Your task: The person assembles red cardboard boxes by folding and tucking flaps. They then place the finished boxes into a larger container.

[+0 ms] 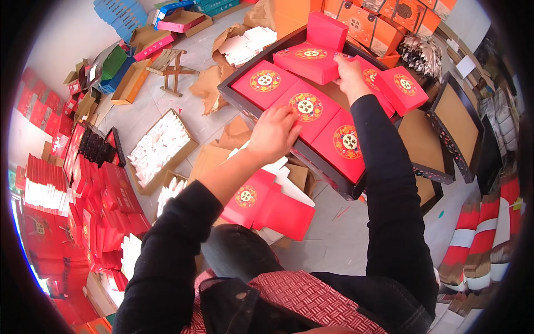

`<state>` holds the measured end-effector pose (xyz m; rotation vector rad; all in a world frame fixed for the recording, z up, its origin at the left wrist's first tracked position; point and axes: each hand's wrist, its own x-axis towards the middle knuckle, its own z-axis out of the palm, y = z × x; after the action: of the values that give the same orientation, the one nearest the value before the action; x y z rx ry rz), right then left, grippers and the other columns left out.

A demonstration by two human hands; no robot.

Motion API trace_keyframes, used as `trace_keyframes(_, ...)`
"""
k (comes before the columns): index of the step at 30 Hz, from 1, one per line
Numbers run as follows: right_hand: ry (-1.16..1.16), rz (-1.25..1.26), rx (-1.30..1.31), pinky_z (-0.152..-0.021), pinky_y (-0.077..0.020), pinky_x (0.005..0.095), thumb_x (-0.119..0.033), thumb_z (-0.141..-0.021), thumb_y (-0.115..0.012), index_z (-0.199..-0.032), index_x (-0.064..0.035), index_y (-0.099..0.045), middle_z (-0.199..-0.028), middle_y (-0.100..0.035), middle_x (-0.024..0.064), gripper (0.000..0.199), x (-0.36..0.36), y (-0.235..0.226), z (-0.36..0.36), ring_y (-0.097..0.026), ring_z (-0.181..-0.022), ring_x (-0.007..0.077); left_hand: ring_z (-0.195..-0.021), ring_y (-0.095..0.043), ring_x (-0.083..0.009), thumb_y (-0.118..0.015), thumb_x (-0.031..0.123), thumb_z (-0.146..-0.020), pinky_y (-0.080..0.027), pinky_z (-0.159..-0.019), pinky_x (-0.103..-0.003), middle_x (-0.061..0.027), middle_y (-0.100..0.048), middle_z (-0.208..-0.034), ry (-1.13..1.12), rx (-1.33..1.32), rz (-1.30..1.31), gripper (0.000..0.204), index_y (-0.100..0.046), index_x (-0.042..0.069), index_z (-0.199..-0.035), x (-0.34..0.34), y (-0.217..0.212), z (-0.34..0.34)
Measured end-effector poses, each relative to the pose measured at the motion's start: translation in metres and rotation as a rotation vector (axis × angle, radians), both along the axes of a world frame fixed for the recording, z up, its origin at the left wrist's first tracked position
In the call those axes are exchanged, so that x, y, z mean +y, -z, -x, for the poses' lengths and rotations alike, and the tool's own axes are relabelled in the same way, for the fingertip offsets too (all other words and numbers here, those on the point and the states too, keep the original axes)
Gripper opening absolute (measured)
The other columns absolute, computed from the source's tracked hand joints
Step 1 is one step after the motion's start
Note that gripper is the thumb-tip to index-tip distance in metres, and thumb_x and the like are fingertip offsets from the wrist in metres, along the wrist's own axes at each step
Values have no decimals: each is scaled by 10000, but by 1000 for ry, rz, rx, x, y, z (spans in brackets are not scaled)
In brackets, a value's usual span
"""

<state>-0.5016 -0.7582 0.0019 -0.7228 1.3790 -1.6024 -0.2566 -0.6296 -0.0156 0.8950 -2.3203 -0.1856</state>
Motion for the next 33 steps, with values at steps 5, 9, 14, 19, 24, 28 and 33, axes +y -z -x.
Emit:
trace_keyframes(5, -153, -94, 208, -794, -529, 472, -222, -848, -645, -1459, -28, 17, -1325, -439, 209, 921, -4, -3, -19, -584, -1058, 314, -1118, -493, -326, -578, 132, -835, -365, -966, -440, -156, -552, -1127, -46, 90, 87, 272, -593, -10, -1066, 10, 16, -5)
trace_keyframes(9, 34, -347, 872, -947, -451, 395, -243, -914, -447, -1397, 110, -119, -1393, -351, 301, 681, -31, 2, -5, -544, -1112, 403, -1090, -508, -324, -573, 111, -830, -377, -942, -433, -154, -553, -1122, -11, 116, 87, 269, -588, -8, -1070, 8, 17, 7)
trace_keyframes(14, -197, -297, 464, -726, -558, 505, -186, -924, -404, -1249, -7, -463, -1179, -548, 259, 376, -16, -22, -24, -626, -922, 430, -1052, -518, -315, -553, 98, -842, -385, -915, -428, -147, -552, -1126, -55, 108, 76, 248, -587, 3, -1069, 8, 20, -3)
trace_keyframes(19, -286, -409, 480, -666, -566, 459, -181, -897, -473, -1114, 70, -527, -1086, -610, 236, 336, -13, -45, 41, -648, -875, 375, -1025, -524, -315, -564, 102, -829, -395, -897, -431, -146, -555, -1101, -30, 123, 111, 249, -590, -7, -1051, 8, 17, 6)
trace_keyframes(24, -369, -232, 1723, -959, -432, 433, -421, -717, -734, -1307, -35, -500, -1310, -505, 215, 742, -4, -48, 130, -522, -1177, 355, -1002, -527, -312, -572, 101, -821, -402, -882, -427, -143, -556, -1092, -5, 149, 119, 251, -595, 0, -1049, 9, 18, 14)
trace_keyframes(28, -308, -662, 1837, -1090, -276, 466, -447, -664, -753, -1428, -124, -343, -1501, -243, 169, 926, 47, -62, 112, -248, -1378, 332, -990, -530, -310, -580, 103, -814, -405, -874, -422, -138, -560, -1091, -45, 131, 126, 257, -599, 5, -1050, 9, 18, 5)
trace_keyframes(33, -233, -36, 1925, -942, -442, 448, -304, -786, -671, -1172, -70, -605, -1246, -563, 184, 456, 49, -53, 107, -550, -1143, 295, -1031, -520, -315, -544, 75, -828, -394, -892, -419, -139, -554, -1136, -49, 123, 96, 253, -591, 14, -1070, 11, 19, 9)
